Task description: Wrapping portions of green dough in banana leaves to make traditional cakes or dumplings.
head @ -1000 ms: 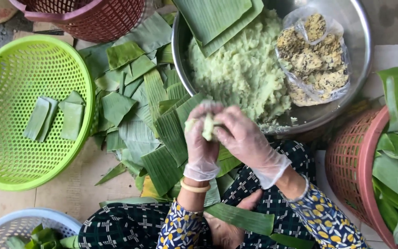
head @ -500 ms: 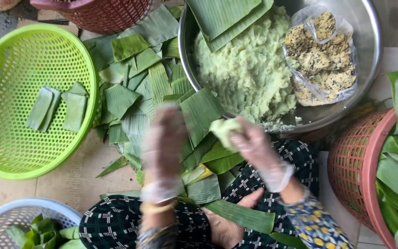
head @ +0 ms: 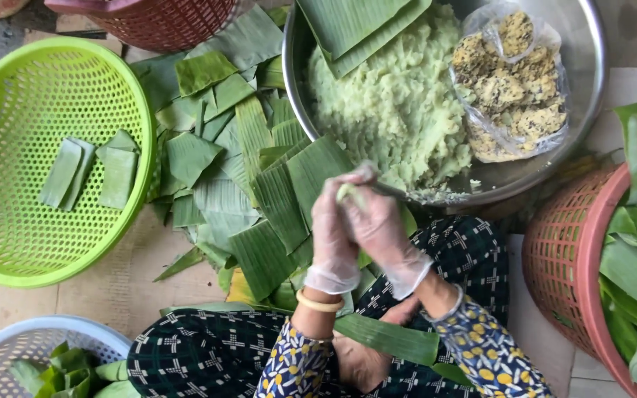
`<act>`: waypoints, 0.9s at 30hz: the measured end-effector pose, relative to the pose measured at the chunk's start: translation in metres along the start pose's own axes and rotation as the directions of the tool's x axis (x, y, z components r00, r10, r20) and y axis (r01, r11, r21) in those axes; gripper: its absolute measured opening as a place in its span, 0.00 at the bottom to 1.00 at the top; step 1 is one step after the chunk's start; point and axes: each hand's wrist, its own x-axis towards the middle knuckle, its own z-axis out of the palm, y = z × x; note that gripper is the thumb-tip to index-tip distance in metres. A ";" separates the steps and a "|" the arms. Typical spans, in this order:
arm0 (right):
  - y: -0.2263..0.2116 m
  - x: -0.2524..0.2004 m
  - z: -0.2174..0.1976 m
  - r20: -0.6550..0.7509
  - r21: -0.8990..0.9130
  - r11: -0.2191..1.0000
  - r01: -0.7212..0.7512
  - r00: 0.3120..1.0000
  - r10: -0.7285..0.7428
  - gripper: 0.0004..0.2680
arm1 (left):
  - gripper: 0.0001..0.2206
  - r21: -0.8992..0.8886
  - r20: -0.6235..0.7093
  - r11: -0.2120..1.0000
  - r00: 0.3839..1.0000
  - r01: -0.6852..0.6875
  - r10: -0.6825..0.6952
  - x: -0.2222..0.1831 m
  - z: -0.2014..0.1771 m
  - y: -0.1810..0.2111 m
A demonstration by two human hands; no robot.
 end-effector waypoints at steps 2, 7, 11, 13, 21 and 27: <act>-0.006 0.004 -0.019 0.015 0.161 0.980 -0.118 0.993 0.117 0.10 | 0.10 -0.160 0.067 0.985 0.997 0.059 -0.049 -0.002 0.015 -0.009; 0.016 -0.002 -0.058 0.205 0.266 0.951 -0.159 0.973 0.106 0.19 | 0.10 -0.366 0.176 0.920 0.981 0.137 -0.076 0.013 0.000 -0.022; 0.030 -0.009 -0.043 -0.050 0.108 0.994 0.036 0.998 -0.030 0.09 | 0.10 -0.324 0.284 0.946 0.955 0.010 0.087 0.013 -0.008 -0.055; 0.033 -0.005 -0.039 -0.101 0.055 0.993 0.108 0.990 -0.102 0.07 | 0.07 -0.260 0.218 0.965 0.972 -0.028 0.087 0.019 -0.019 -0.069; 0.041 -0.009 -0.045 0.101 0.011 0.997 0.082 0.991 -0.082 0.12 | 0.18 -0.212 0.268 0.977 0.963 0.033 0.025 0.018 -0.021 -0.062; 0.048 0.001 -0.056 0.020 -0.111 0.979 0.172 0.985 -0.171 0.09 | 0.22 0.048 0.149 0.999 0.989 0.002 -0.009 0.026 -0.049 -0.078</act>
